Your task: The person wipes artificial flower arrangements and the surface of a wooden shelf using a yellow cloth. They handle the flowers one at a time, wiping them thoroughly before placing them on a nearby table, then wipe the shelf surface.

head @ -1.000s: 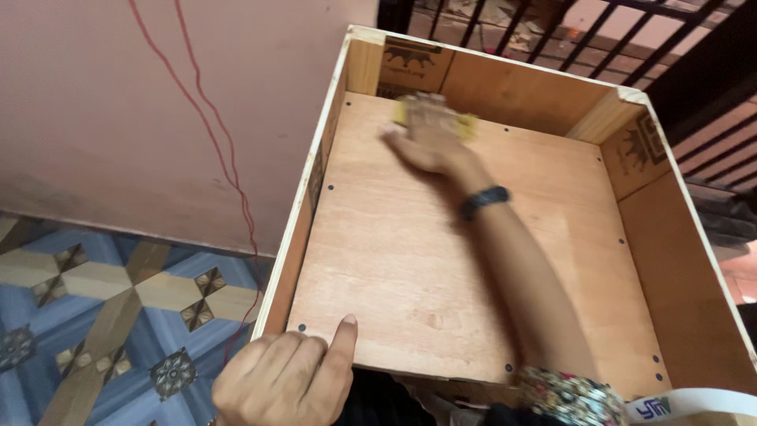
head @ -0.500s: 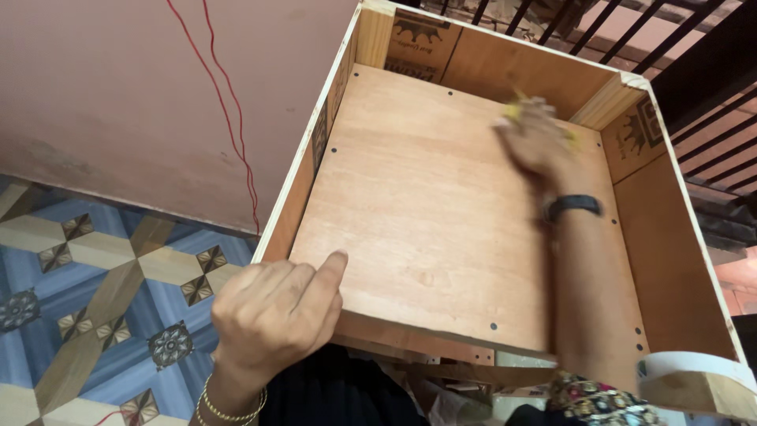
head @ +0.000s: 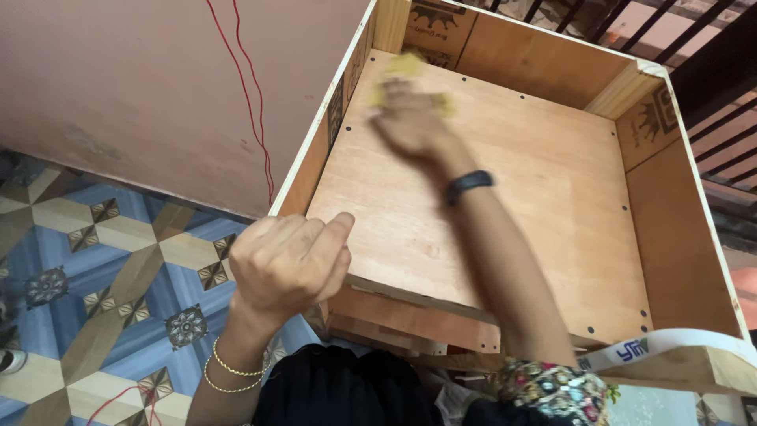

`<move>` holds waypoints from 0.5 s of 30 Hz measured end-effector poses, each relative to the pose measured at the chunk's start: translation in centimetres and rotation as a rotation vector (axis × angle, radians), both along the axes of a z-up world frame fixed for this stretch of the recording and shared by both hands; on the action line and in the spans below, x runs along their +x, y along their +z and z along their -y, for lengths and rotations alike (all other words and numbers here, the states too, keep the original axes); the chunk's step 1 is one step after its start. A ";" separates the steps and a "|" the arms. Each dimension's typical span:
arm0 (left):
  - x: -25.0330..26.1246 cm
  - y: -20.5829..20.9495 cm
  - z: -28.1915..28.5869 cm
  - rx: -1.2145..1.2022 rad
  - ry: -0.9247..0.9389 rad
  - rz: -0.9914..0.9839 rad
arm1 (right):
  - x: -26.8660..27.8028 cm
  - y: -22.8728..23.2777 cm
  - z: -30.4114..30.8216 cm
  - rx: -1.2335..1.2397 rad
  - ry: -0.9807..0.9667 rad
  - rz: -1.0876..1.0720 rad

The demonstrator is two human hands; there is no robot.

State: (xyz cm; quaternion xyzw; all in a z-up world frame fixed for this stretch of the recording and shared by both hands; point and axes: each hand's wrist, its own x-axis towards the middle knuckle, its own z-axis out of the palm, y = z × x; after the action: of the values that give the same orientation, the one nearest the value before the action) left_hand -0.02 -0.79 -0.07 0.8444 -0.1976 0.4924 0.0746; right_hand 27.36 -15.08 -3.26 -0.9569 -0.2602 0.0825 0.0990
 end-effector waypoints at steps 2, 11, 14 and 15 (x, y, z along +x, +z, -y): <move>-0.1 -0.1 0.0 0.012 -0.001 0.003 | -1.5 -0.6 -2.7 -0.005 0.099 0.009; -0.3 -0.3 -0.3 0.000 -0.044 -0.023 | -0.8 -0.2 8.9 0.022 -0.216 0.028; 0.0 -0.1 -0.3 0.017 -0.015 -0.003 | -0.5 -0.2 18.0 -0.008 -0.445 0.042; 0.2 -0.2 -0.4 0.027 -0.024 0.005 | -0.7 -0.5 21.0 -0.028 -0.514 0.053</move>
State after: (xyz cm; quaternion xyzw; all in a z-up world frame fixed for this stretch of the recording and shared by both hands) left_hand 0.16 -0.44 -0.24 0.8417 -0.2144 0.4907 0.0688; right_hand 26.68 -36.08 -3.74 -0.9947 -0.0097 0.0330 0.0968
